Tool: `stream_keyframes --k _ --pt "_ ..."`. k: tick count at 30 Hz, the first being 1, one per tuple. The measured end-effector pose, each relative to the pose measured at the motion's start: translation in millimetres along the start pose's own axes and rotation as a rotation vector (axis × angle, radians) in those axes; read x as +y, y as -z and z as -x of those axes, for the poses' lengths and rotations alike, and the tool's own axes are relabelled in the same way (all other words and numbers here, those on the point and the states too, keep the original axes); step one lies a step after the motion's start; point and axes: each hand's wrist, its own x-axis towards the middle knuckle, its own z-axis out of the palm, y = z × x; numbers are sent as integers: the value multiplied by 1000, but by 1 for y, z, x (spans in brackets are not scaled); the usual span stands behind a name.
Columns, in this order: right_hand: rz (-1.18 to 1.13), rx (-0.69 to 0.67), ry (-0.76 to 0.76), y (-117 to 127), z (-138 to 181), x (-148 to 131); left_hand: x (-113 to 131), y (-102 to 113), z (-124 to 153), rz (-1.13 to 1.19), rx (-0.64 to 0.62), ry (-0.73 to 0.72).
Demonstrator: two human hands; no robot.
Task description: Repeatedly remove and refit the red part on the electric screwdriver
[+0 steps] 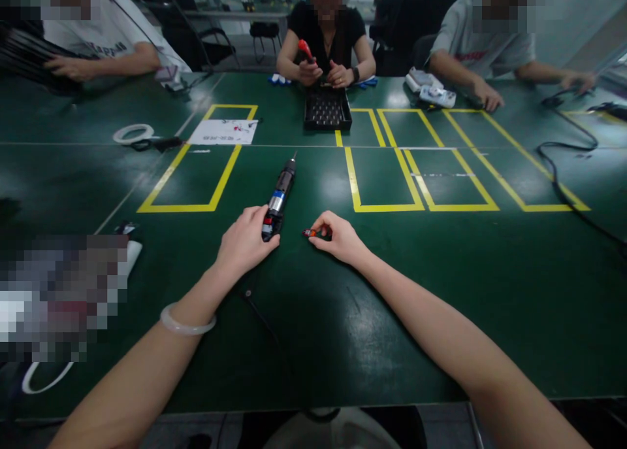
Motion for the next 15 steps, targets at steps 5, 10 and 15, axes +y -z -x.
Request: stream_keyframes --k 5,10,15 --pt "-14 -37 1 -2 1 -3 36 -3 15 39 15 -122" --pt "-6 -64 5 -4 1 -4 45 -4 20 62 13 -162" --pt "53 -67 -16 -10 1 -3 45 -3 20 54 18 -192"
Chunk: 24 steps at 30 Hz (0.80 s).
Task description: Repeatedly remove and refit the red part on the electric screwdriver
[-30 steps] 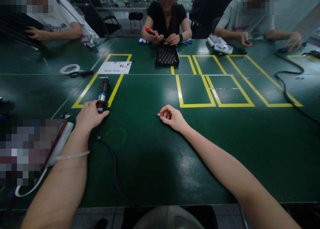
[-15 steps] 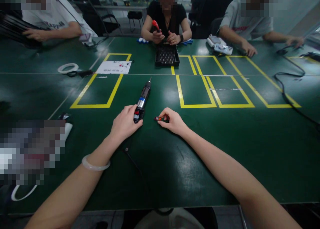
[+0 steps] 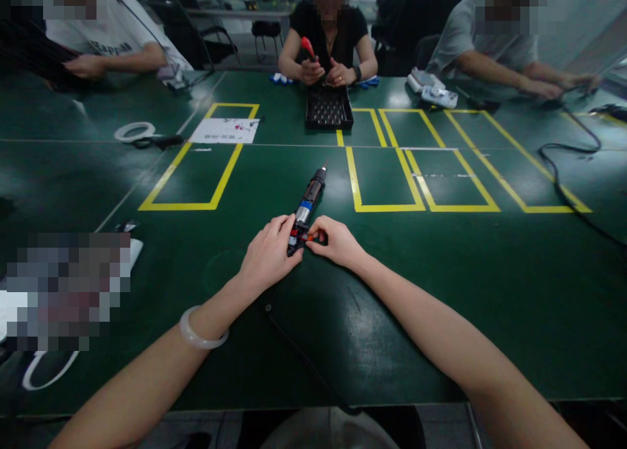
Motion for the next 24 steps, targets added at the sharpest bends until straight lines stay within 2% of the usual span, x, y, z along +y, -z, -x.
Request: stream_keyframes --k 8,15,24 --pt "28 -1 68 -2 -1 -2 -1 -1 -1 -4 9 -10" --pt "-80 20 4 4 1 -2 -2 -5 0 -31 43 5" --pt "-134 -42 53 9 3 -2 -1 5 -4 -86 -18 53"
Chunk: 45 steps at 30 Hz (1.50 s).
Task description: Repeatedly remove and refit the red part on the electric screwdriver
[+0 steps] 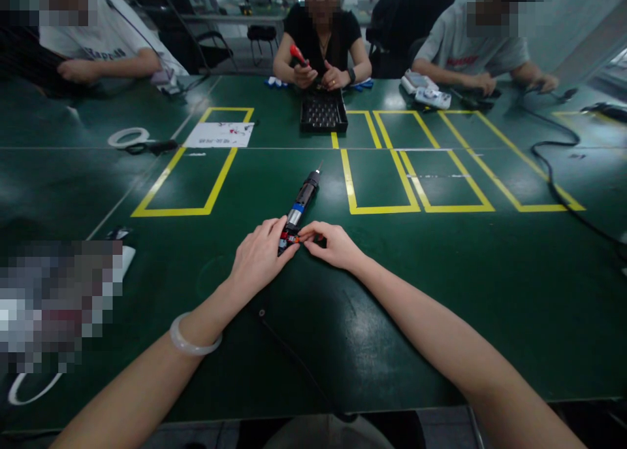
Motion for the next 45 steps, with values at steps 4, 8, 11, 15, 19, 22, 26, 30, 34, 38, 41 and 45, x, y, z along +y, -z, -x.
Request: stream_keyframes --k 4,8,11,15,19,22,26,30,34,38,41,45 --pt "40 -2 51 0 -1 1 -3 2 -2 0 -23 5" --pt "-7 28 26 0 -1 3 -12 2 -6 -14 -12 18" --pt "-16 26 15 1 -1 5 -26 1 -10 -32 -6 74" --pt "9 28 17 2 0 6 -56 2 -17 -45 -20 196" --pt "8 26 21 2 0 6 -92 9 -19 -38 -32 325" --pt "1 35 9 3 -1 4 -121 15 -17 -61 -37 400" --pt "-5 38 -16 4 -1 3 -157 17 -13 -104 -40 519" --pt "-12 40 -29 5 -1 3 -175 14 -7 -143 3 586" --pt "-21 40 -31 5 -1 2 -169 13 -2 -193 109 545" --pt "-16 34 -49 4 -1 3 -158 14 -2 -249 132 543" --pt "-22 34 -54 4 -1 3 -156 15 -3 -270 116 511" --pt "-27 33 -50 4 -1 3 -153 17 -2 -246 113 542"
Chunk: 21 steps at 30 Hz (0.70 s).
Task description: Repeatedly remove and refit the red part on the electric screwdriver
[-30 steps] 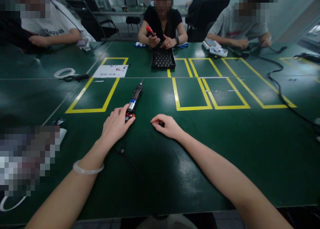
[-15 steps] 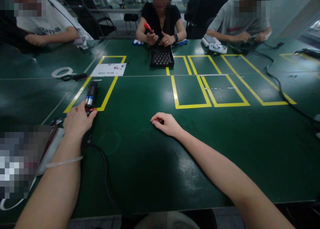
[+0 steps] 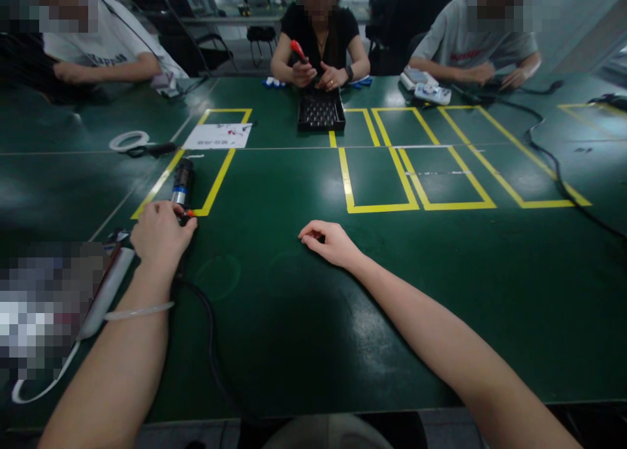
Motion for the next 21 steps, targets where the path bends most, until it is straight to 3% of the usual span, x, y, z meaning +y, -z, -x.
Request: stream_keyframes --k 3,6,9,14,17,21 --pt "-14 9 6 0 0 -1 1 3 2 52 -10 37" --pt "-30 18 5 0 0 -1 3 5 2 161 73 47" --pt "-63 20 -5 0 0 -1 16 6 3 460 103 -38" --pt "-136 5 -19 -1 1 1 71 6 24 1159 -348 -135" --pt "-149 -6 -22 -2 1 1 101 10 46 1247 -580 -225" --pt "-167 -32 -30 -2 0 2 119 14 63 1202 -713 -365"
